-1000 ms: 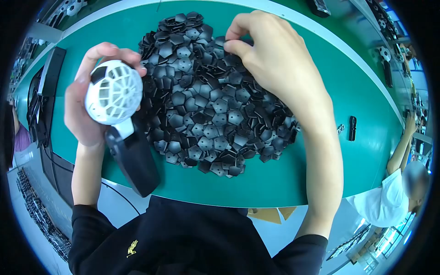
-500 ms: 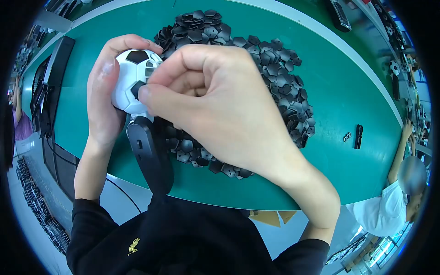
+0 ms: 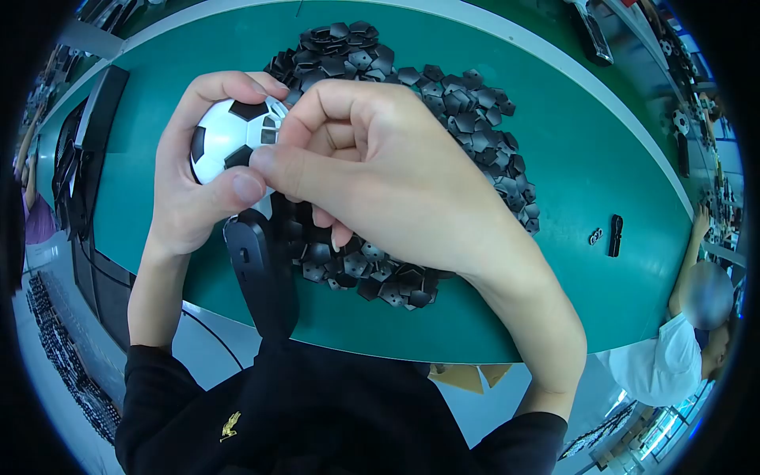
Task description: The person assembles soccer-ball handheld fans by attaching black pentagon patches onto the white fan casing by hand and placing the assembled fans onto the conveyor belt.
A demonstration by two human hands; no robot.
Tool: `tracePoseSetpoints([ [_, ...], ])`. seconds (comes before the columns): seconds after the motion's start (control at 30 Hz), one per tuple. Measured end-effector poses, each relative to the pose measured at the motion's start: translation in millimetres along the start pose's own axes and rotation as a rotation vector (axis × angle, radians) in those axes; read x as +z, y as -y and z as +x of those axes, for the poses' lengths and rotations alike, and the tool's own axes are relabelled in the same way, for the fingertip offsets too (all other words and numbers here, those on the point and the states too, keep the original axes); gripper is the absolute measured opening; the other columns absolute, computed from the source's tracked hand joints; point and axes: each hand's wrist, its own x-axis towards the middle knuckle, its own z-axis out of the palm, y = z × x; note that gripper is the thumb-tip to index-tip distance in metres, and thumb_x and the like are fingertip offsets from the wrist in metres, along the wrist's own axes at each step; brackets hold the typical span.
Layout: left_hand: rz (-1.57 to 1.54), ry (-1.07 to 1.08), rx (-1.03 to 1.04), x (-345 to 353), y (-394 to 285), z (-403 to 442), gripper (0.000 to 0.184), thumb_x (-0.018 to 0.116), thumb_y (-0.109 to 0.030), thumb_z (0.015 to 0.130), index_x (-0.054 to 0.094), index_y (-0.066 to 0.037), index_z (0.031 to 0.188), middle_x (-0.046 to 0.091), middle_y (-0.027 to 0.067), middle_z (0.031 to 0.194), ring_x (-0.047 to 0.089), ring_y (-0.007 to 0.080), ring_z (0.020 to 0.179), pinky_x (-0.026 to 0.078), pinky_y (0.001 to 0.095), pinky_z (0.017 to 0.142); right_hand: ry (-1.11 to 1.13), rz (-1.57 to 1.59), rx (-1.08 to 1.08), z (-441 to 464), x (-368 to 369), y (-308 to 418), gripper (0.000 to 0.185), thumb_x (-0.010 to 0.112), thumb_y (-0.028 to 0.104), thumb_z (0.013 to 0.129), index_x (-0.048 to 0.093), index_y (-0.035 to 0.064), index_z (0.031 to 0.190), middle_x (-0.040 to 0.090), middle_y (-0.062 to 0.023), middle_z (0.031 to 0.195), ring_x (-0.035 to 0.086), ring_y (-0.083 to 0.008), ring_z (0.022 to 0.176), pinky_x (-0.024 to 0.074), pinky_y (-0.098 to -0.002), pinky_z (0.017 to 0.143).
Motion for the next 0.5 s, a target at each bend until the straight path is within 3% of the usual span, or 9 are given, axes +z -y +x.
tracePoseSetpoints([
  [0.23,0.013,0.024,-0.021,-2,1,-2,0.058,0.071,-0.031,0.067,0.045,-0.003,0.111,0.048,0.0134,0.112,0.051,0.0201,0.099,0.042,0.0303,0.086,-0.105,0.054,-0.131,-2,-10,9,0.011,0.053,0.014,0.086,0.055,0.004,0.083,0.056,-0.0028,0.069,0.052,-0.0058,0.054,0.043,-0.0184,0.046],
  [0.33,0.053,0.006,0.04,-3,0,-4,0.056,0.067,-0.032,0.071,0.043,-0.003,0.113,0.047,0.015,0.115,0.051,0.0222,0.101,0.042,0.0311,0.086,-0.239,-0.034,-0.332,2,-5,-1,0.024,0.055,0.018,0.085,0.052,0.0026,0.102,0.057,-0.0055,0.077,0.055,-0.0071,0.065,0.0446,-0.0191,0.052],
  [0.37,-0.052,-0.144,0.058,-4,0,-3,0.051,0.064,-0.027,0.074,0.043,-0.003,0.114,0.05,0.0142,0.112,0.053,0.0202,0.096,0.044,0.0291,0.082,-0.254,-0.05,-0.336,1,2,-3,0.024,0.055,0.018,0.085,0.052,0.0026,0.102,0.057,-0.0055,0.077,0.055,-0.0071,0.065,0.0446,-0.0191,0.052],
  [0.43,-0.289,-0.425,0.094,-3,1,3,0.041,0.058,-0.017,0.079,0.044,-0.002,0.115,0.055,0.0127,0.106,0.057,0.0162,0.087,0.047,0.0252,0.073,-0.165,-0.029,-0.283,-6,20,-13,0.043,0.057,0.022,0.083,0.04,0.002,0.117,0.056,-0.007,0.083,0.054,-0.0081,0.071,0.0449,-0.0199,0.055],
  [0.47,-0.314,-0.404,0.116,-4,2,6,0.041,0.058,-0.017,0.079,0.044,-0.002,0.115,0.055,0.0127,0.106,0.057,0.0162,0.087,0.047,0.0252,0.073,-0.147,-0.033,-0.268,-10,29,-19,0.05,0.057,0.023,0.082,0.036,0.0018,0.122,0.056,-0.0076,0.086,0.054,-0.0085,0.073,0.045,-0.0202,0.056],
  [0.5,-0.337,-0.44,0.098,-7,3,8,0.045,0.055,-0.021,0.081,0.04,-0.002,0.119,0.049,0.0156,0.113,0.053,0.0207,0.097,0.044,0.0302,0.08,-0.05,-0.132,-0.354,-9,35,-24,0.059,0.059,0.027,0.08,0.031,-0.0002,0.124,0.055,-0.0116,0.086,0.055,-0.0105,0.067,0.0453,-0.0209,0.056],
])
